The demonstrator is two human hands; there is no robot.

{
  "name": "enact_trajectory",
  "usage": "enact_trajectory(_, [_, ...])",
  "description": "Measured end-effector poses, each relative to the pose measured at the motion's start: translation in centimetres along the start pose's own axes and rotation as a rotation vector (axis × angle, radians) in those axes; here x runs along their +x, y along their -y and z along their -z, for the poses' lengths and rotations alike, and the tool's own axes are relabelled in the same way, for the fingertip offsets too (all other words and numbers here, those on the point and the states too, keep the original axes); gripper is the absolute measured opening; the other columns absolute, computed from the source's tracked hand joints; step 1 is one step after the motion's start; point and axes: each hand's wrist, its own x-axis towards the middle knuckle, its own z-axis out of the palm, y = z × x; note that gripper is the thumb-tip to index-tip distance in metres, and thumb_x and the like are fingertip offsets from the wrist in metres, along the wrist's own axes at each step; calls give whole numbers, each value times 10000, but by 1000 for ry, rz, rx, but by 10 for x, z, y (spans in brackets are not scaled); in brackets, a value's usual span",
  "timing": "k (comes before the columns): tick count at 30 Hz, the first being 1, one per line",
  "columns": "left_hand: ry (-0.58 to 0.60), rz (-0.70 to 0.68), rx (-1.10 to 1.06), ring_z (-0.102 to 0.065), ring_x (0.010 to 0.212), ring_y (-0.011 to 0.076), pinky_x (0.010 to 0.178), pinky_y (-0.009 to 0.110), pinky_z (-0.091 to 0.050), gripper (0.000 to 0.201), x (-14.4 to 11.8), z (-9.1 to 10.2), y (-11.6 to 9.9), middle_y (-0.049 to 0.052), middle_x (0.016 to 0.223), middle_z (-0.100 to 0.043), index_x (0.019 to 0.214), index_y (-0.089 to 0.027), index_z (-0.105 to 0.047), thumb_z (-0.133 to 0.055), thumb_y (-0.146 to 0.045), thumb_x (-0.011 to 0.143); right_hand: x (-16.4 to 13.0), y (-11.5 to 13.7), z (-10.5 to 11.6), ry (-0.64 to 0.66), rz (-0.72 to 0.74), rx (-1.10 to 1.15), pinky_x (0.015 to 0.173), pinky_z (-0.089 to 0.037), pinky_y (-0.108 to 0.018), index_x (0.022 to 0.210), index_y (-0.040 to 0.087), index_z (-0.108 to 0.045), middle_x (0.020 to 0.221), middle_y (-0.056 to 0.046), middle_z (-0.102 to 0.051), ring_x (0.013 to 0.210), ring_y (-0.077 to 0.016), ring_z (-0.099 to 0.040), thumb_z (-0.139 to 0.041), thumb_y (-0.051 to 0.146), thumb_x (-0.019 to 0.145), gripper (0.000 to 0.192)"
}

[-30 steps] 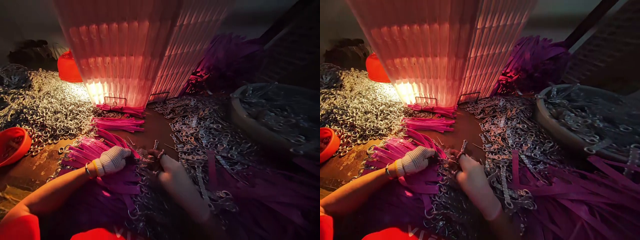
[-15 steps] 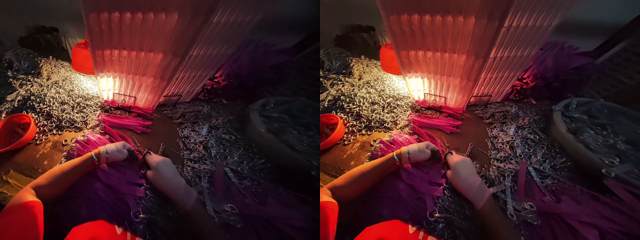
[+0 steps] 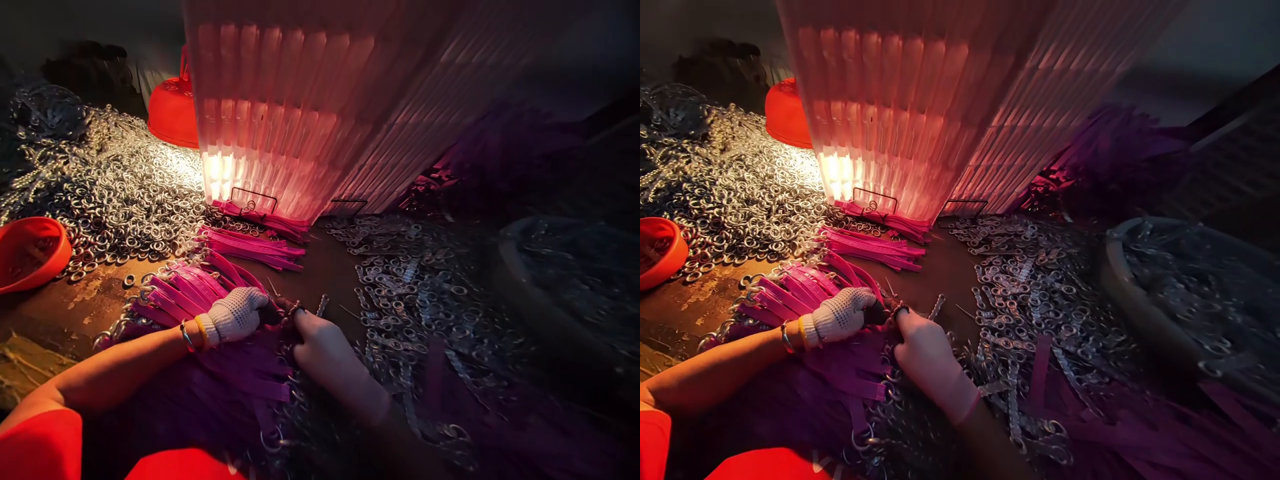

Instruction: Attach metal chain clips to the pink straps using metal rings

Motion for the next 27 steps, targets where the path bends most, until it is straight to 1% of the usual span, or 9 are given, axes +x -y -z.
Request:
enact_trajectory(3, [88, -38, 102, -501, 579, 127, 536, 208, -365, 175, -2, -3, -1, 9, 624, -623, 693, -166, -720, -604, -51, 628, 1, -1, -4, -60, -3, -24, 690, -374, -265, 1033, 144, -637, 978, -93, -711, 851, -208, -640, -464, 27, 703, 391])
enact_trajectory(6, [202, -18, 148, -449, 479, 94, 459, 197, -316, 237, -5, -2, -1, -3, 627, -597, 824, -150, -688, -502, -78, 696, 3, -1, -4, -129, 14, -173, 635, -341, -275, 924, 161, -649, 871, -84, -701, 758, -196, -624, -456, 42, 736, 295])
enact_trajectory(8, [264, 0, 143, -424, 456, 79, 442, 188, -295, 199, -6, -1, -1, -18, 602, -555, 845, -140, -663, -504, -110, 730, 4, -3, -3, -151, 50, -250, 599, -314, -279, 902, 165, -646, 826, -77, -692, 714, -186, -617, -465, 47, 743, 269])
enact_trajectory(10, [302, 15, 143, -408, 456, 73, 445, 184, -290, 139, -7, -1, -1, -33, 569, -505, 823, -135, -650, -528, -151, 759, 5, -5, -3, -156, 88, -309, 569, -287, -289, 908, 162, -640, 796, -76, -687, 668, -181, -611, -474, 47, 744, 260])
enact_trajectory(14, [291, 35, 135, -408, 473, 74, 471, 193, -314, 137, -8, -3, 0, -36, 568, -499, 832, -127, -656, -550, -203, 792, 8, -10, -3, -132, 152, -359, 554, -277, -292, 879, 154, -623, 727, -74, -672, 604, -176, -595, -492, 47, 723, 230])
enact_trajectory(17, [268, 38, 121, -404, 456, 76, 474, 197, -317, 125, -10, -4, -2, -47, 527, -469, 810, -129, -643, -562, -222, 794, 10, -15, -5, -129, 149, -306, 573, -302, -285, 893, 153, -618, 725, -70, -683, 636, -185, -608, -489, 54, 699, 253])
enact_trajectory(21, [255, 32, 119, -369, 429, 73, 443, 195, -268, 115, -12, -5, -3, -60, 482, -426, 760, -137, -625, -555, -222, 792, 12, -20, -9, -124, 141, -265, 588, -309, -294, 895, 143, -621, 760, -85, -709, 679, -202, -639, -477, 63, 702, 253])
enact_trajectory(24, [229, -19, 171, -401, 481, 75, 465, 189, -289, 116, -10, -5, 1, -36, 544, -503, 747, -129, -639, -526, -149, 763, 14, -21, -13, -89, 152, -296, 571, -291, -304, 871, 138, -620, 731, -93, -708, 652, -208, -646, -483, 60, 706, 229])
enact_trajectory(27, [220, -87, 253, -491, 593, 94, 523, 180, -347, 206, -5, -5, 9, 1, 659, -607, 736, -120, -653, -463, -54, 692, 16, -20, -14, -49, 193, -298, 566, -290, -304, 844, 139, -614, 711, -95, -706, 643, -207, -652, -492, 63, 709, 198])
